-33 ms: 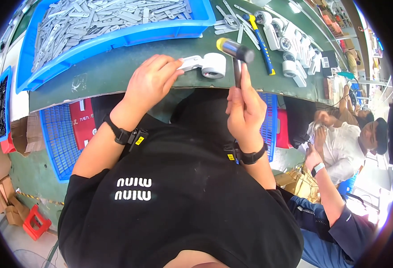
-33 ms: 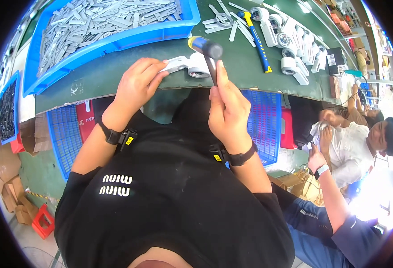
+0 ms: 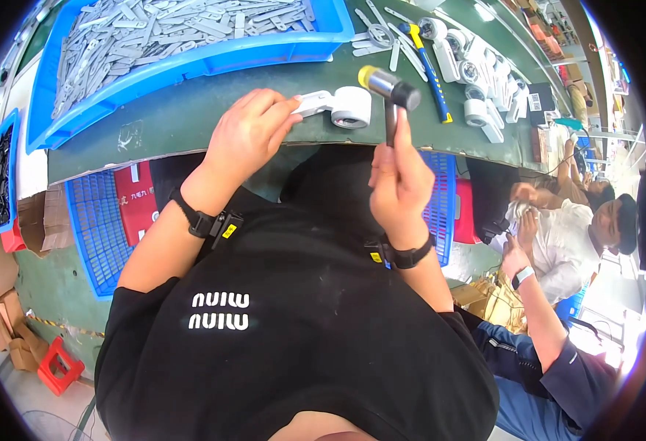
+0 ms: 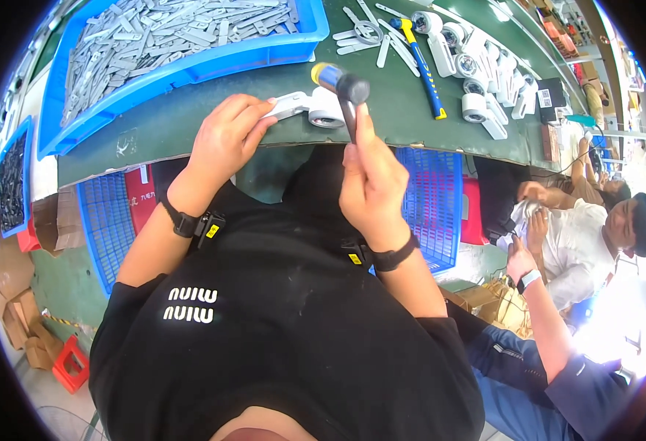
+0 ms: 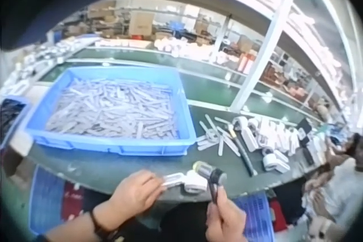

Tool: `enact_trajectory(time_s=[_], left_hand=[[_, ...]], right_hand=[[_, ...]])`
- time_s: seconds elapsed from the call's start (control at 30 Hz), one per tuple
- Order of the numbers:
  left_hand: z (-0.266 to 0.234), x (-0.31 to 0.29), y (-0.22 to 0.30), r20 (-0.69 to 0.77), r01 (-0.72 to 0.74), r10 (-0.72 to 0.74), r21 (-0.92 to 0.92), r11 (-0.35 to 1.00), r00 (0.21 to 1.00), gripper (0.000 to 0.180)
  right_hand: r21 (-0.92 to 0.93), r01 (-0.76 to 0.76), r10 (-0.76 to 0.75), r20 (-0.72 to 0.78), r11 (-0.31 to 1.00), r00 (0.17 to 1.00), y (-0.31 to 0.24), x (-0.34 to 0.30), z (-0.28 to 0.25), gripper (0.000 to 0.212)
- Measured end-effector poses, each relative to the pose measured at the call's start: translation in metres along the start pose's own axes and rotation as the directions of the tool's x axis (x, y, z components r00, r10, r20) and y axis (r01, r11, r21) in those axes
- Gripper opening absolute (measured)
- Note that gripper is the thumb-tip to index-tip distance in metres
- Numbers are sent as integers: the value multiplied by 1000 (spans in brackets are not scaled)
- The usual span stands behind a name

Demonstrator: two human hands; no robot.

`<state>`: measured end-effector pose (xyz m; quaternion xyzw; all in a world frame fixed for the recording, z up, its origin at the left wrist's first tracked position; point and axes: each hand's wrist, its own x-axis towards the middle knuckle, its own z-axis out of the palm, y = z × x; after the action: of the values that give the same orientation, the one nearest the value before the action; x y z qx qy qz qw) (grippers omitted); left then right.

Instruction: Assembling small metal and plastic parts using a hammer at a factory workbench.

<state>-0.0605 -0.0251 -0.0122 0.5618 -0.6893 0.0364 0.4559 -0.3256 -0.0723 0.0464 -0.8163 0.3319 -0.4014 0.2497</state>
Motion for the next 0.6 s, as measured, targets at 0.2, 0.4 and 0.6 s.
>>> enact_trajectory(time_s=[0.2,0.4,0.6], left_hand=[[-1,-2,-2,42,-6,5,26,1000,999,28],[-5,-1,2,37,-13,12,26,1000,999,23],[-8,2,6,40,16,-19,88,996,999,21]], right_hand=[[-262,-48,82,119,964,990,-17,-2,2,58],[-203,-55,112,280,978,954,-11,8,-1,58],[-73,-56,72,228,996,971,-13,14,-4,55]])
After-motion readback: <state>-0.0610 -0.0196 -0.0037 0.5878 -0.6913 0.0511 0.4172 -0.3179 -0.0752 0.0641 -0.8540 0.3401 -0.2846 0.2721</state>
